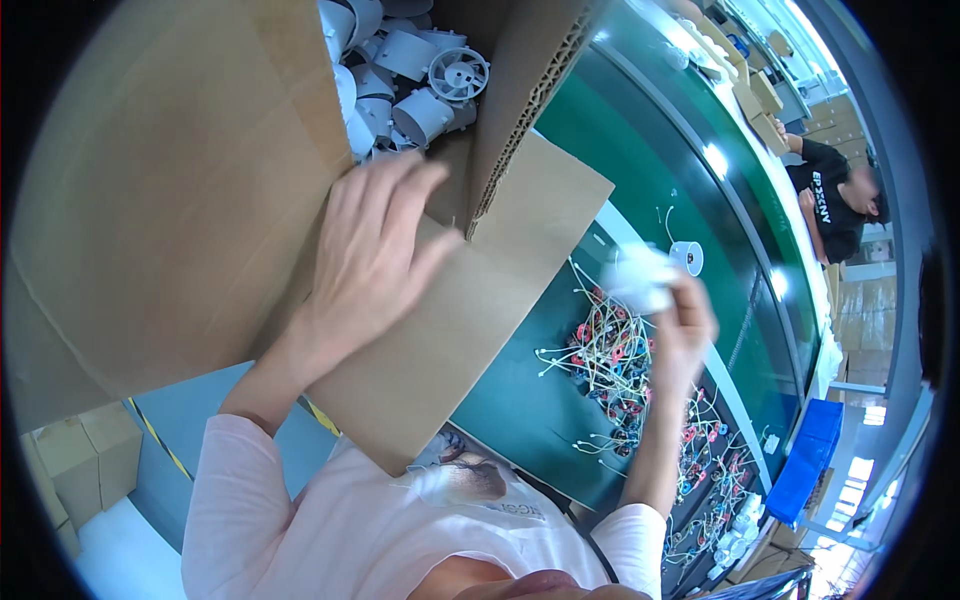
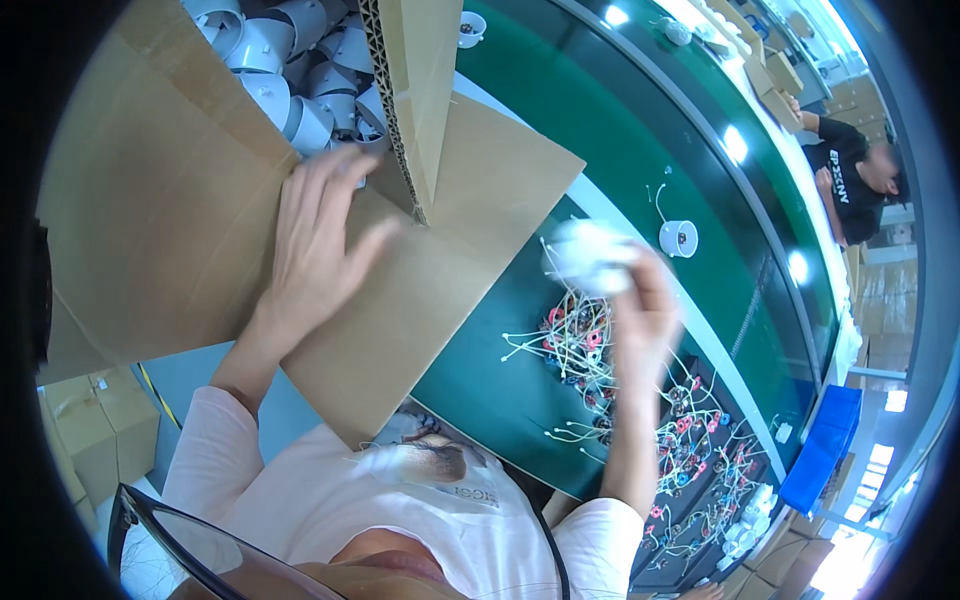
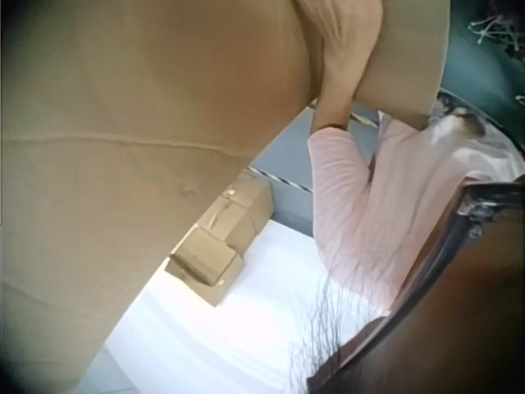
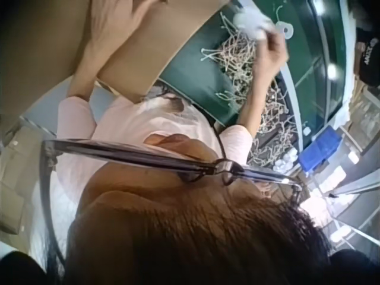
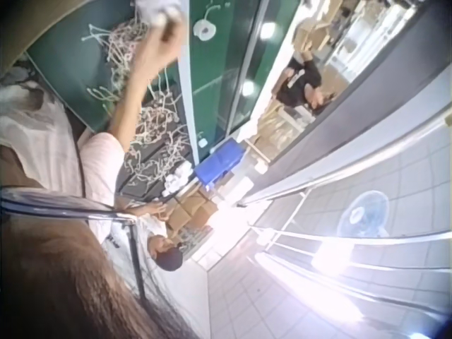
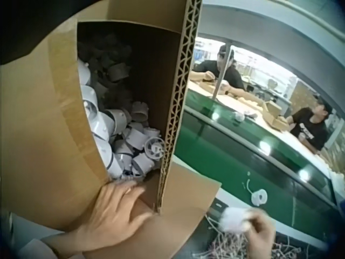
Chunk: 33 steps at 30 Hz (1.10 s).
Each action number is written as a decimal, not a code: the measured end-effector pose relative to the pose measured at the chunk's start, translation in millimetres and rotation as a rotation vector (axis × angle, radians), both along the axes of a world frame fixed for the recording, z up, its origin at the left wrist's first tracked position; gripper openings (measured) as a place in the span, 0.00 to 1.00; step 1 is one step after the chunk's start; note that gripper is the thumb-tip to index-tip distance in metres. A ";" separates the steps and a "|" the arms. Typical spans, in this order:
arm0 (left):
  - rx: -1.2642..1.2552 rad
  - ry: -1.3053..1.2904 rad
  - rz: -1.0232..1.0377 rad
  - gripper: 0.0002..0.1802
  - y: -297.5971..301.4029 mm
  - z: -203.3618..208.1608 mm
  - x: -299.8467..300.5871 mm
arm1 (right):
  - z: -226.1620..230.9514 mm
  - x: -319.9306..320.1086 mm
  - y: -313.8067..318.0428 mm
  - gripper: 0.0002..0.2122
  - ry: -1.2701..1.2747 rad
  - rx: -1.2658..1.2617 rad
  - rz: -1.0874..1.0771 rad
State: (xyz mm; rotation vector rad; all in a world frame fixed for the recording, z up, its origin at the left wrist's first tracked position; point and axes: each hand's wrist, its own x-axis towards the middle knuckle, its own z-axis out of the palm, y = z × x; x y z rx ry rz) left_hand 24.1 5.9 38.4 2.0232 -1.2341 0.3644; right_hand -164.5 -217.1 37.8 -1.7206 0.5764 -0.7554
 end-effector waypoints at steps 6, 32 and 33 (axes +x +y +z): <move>0.362 -0.648 0.374 0.24 -63.1 -10.9 56.0 | -57.3 -112.9 -188.7 0.08 0.179 -0.269 -0.614; -0.098 0.958 -0.429 0.38 0.9 -37.0 -9.1 | -38.9 -27.2 -82.9 0.12 0.704 -0.018 0.194; -0.110 1.009 -0.440 0.40 0.9 -36.9 -9.5 | -41.2 -26.3 -87.2 0.12 0.703 -0.059 0.230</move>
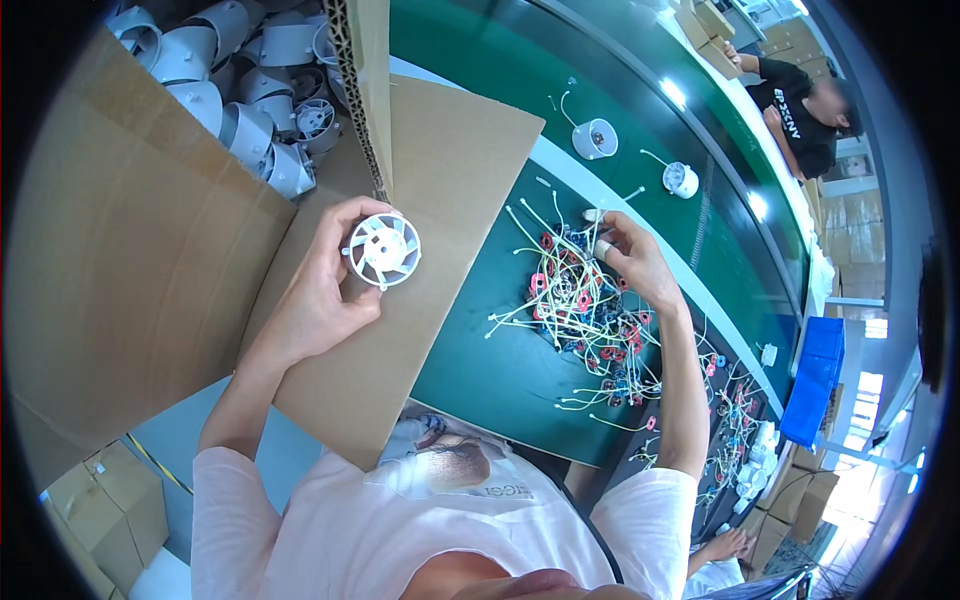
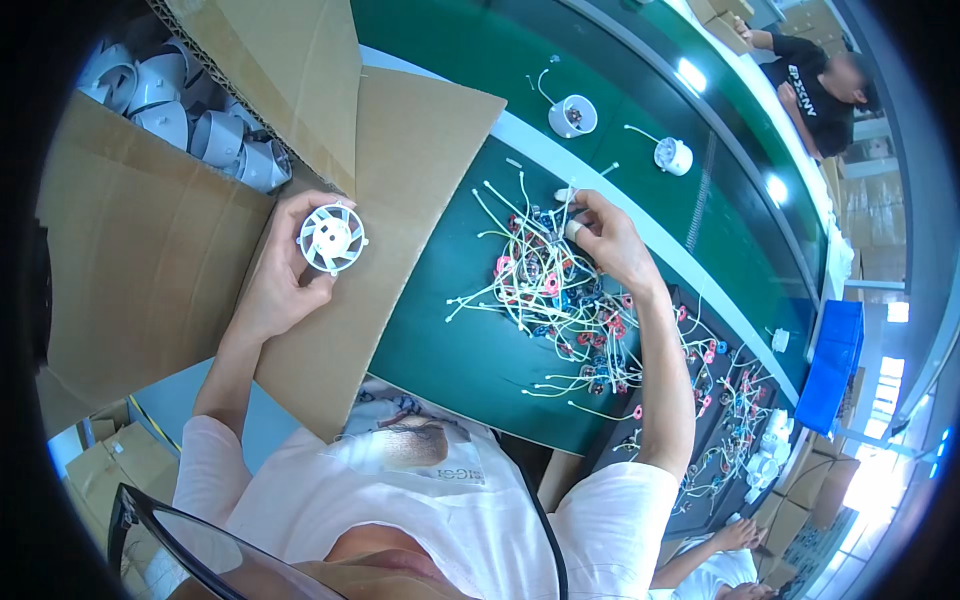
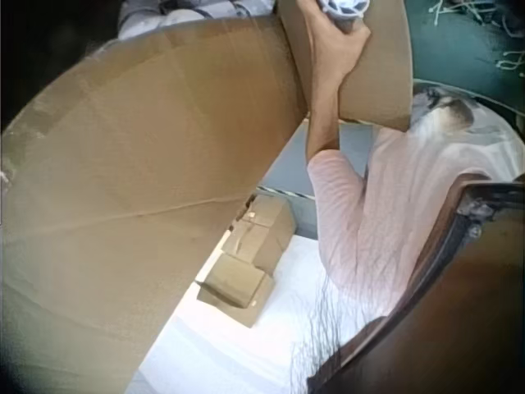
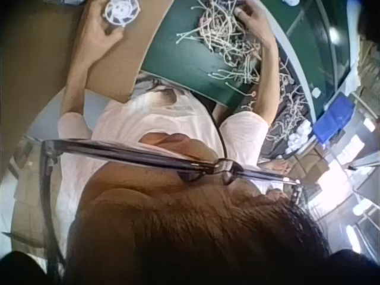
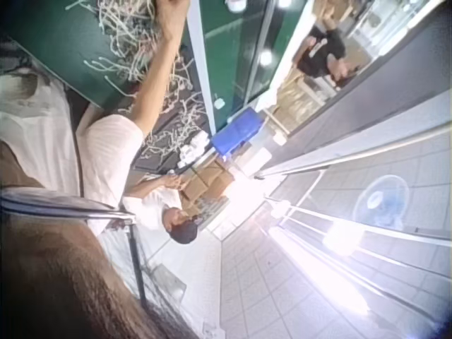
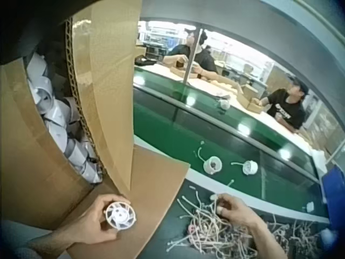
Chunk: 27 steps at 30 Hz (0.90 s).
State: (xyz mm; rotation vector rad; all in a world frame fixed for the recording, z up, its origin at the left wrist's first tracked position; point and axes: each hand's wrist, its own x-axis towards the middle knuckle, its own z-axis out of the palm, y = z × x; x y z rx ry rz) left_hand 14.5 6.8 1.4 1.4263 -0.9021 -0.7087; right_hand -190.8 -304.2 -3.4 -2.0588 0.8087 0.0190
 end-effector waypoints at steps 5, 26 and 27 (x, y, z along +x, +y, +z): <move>-0.032 0.093 -0.002 0.38 0.7 2.2 -1.8 | -9.7 -3.0 -17.3 0.13 0.054 -0.055 0.141; 0.132 -0.451 -0.072 0.33 -15.4 27.0 -5.9 | 107.4 -45.3 91.3 0.11 -0.767 -0.290 -0.090; 0.107 -0.511 -0.095 0.33 -16.2 25.3 -5.7 | 110.3 -40.9 99.8 0.12 -0.792 -0.237 -0.089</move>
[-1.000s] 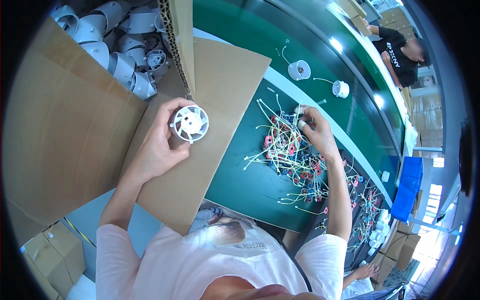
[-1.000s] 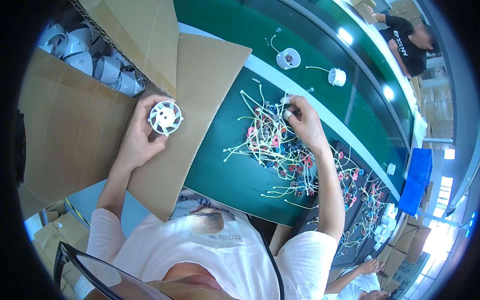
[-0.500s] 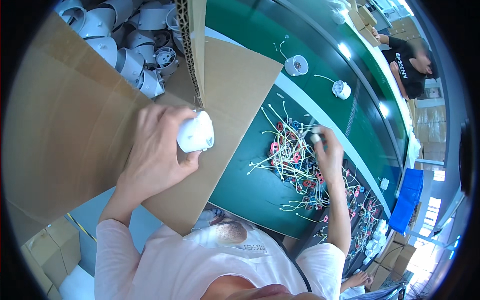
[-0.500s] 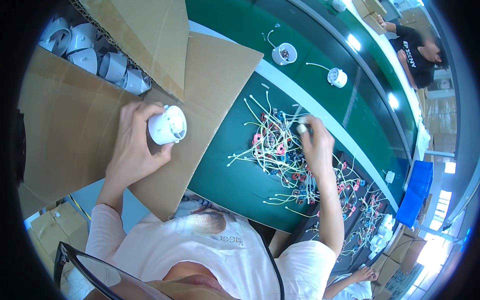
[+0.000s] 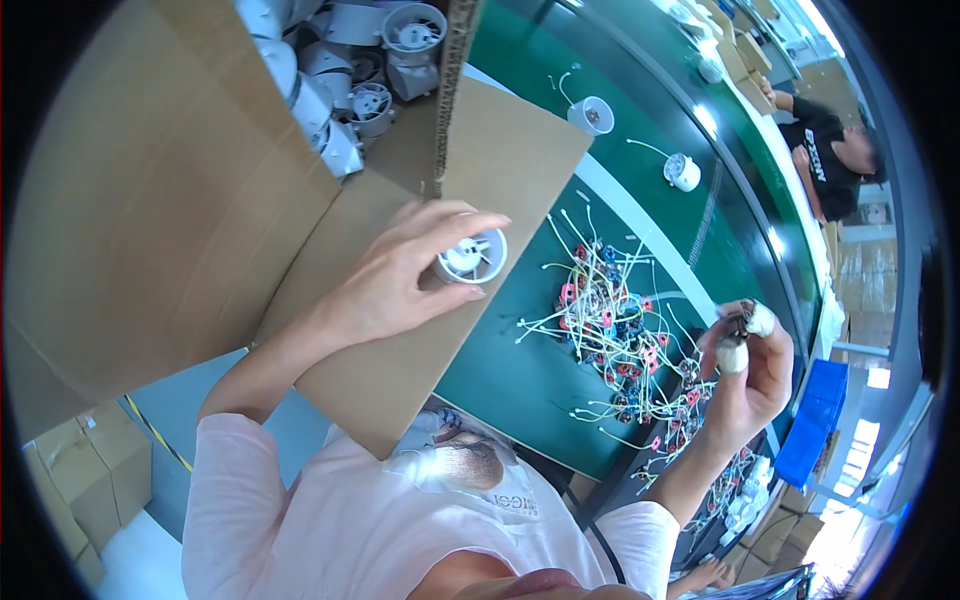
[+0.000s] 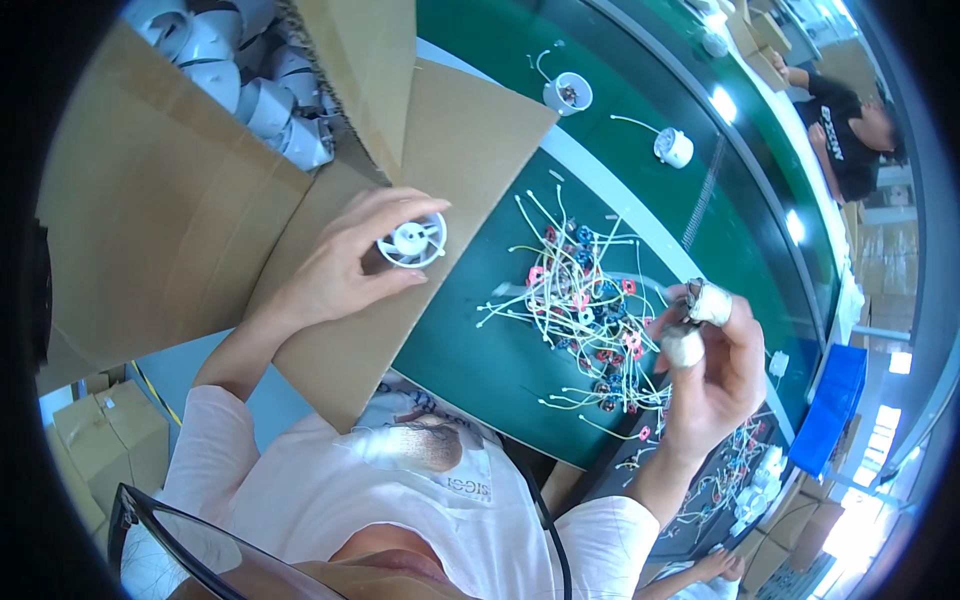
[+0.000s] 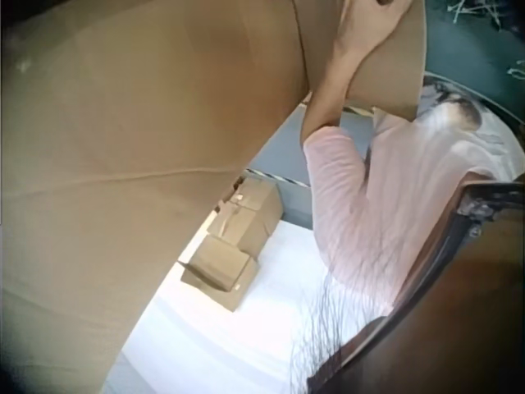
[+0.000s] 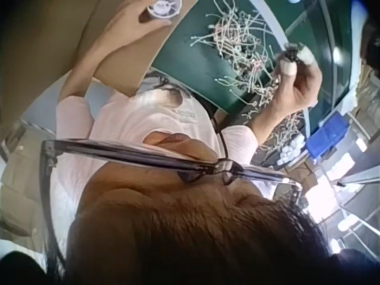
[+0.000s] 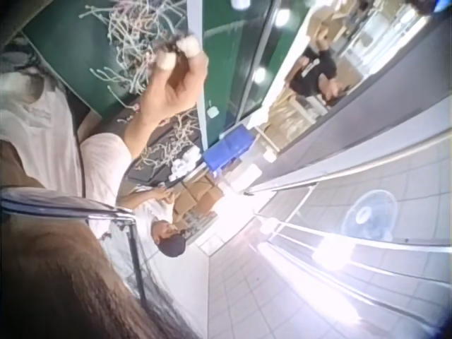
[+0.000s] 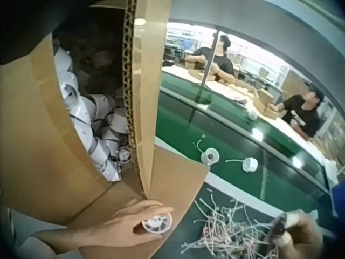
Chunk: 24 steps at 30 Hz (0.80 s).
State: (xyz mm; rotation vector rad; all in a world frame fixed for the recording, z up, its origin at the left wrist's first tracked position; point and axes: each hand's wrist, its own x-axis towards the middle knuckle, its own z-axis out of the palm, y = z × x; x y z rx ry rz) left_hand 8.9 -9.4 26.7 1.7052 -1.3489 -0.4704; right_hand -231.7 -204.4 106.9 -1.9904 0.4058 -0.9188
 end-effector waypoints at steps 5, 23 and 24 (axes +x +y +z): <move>-0.108 0.430 0.065 0.36 2.6 -16.7 -4.3 | -11.8 38.9 21.6 0.12 0.010 -0.123 0.172; -0.052 0.212 0.076 0.43 16.6 -9.9 -0.6 | -24.0 86.2 35.5 0.13 -0.050 -0.174 0.266; -0.034 0.137 0.047 0.42 17.4 -12.0 1.8 | -28.3 88.5 34.4 0.13 -0.061 -0.185 0.279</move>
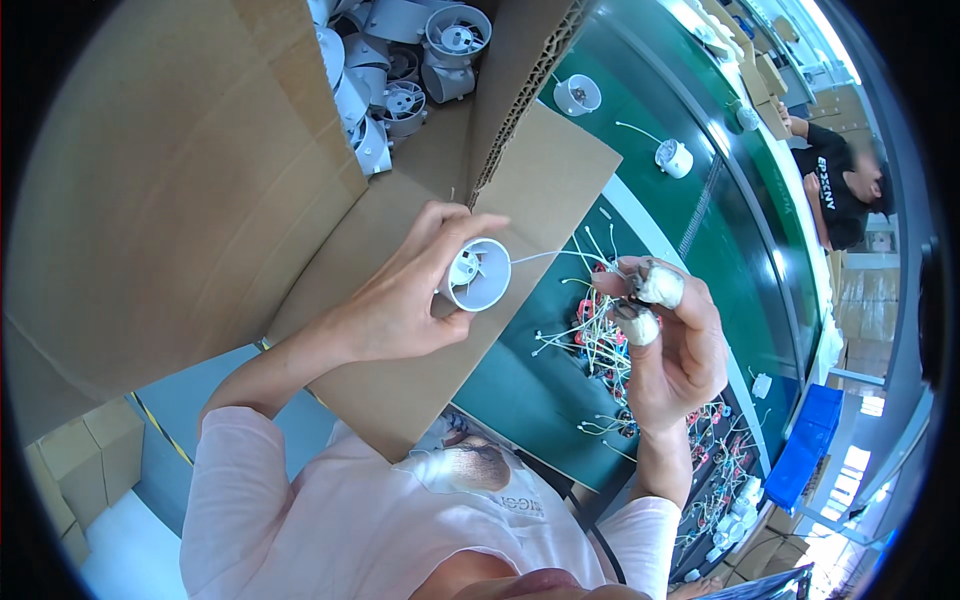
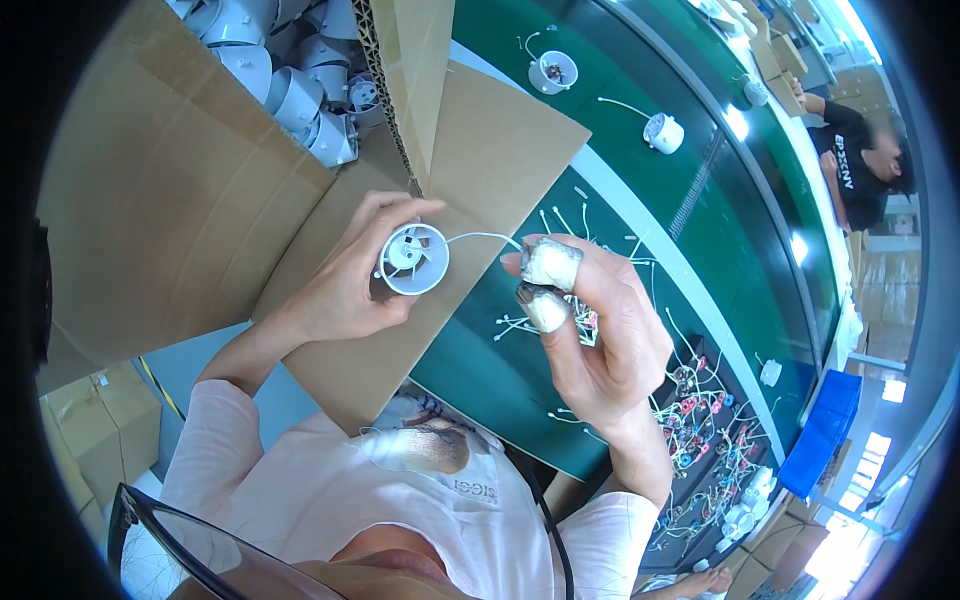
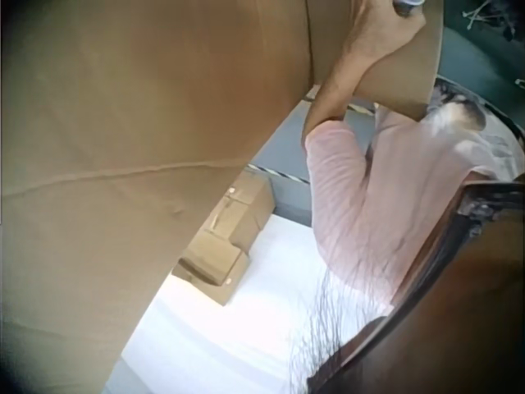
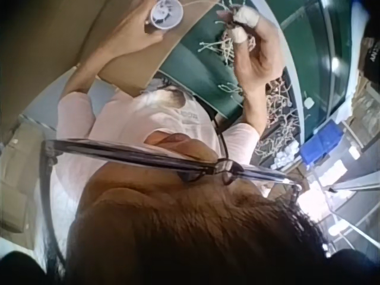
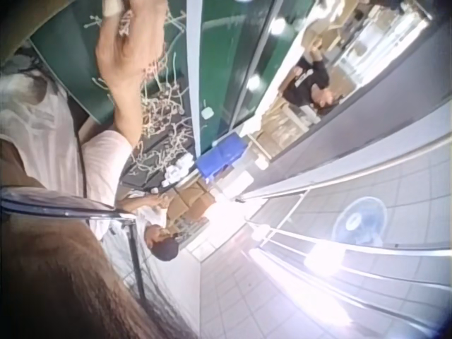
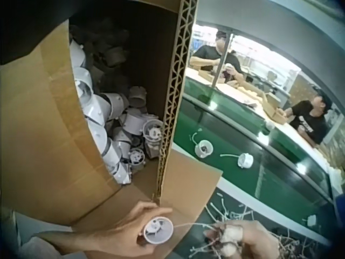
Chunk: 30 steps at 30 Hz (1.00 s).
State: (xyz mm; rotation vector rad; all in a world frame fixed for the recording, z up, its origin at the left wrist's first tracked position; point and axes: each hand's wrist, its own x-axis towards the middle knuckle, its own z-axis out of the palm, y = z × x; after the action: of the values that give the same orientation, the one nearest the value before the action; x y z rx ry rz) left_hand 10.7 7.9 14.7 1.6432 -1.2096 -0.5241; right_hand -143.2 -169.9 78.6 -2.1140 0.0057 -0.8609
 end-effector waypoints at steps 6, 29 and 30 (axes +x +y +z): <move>-0.136 0.004 0.101 0.34 -4.2 -16.2 -5.5 | -3.9 7.6 3.6 0.13 0.001 -0.063 0.037; -0.083 0.019 -0.044 0.37 1.9 7.5 5.0 | 1.6 32.2 18.0 0.16 0.246 -0.149 0.236; -0.066 -0.118 -0.010 0.38 2.6 10.5 5.3 | -3.3 34.4 20.7 0.16 0.306 -0.027 0.269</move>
State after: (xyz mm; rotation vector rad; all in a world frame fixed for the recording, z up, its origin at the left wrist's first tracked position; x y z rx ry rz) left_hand 16.0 10.5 25.2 1.6314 -1.3081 -0.3945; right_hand -108.8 -149.2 75.3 -2.1898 -0.1281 -0.3781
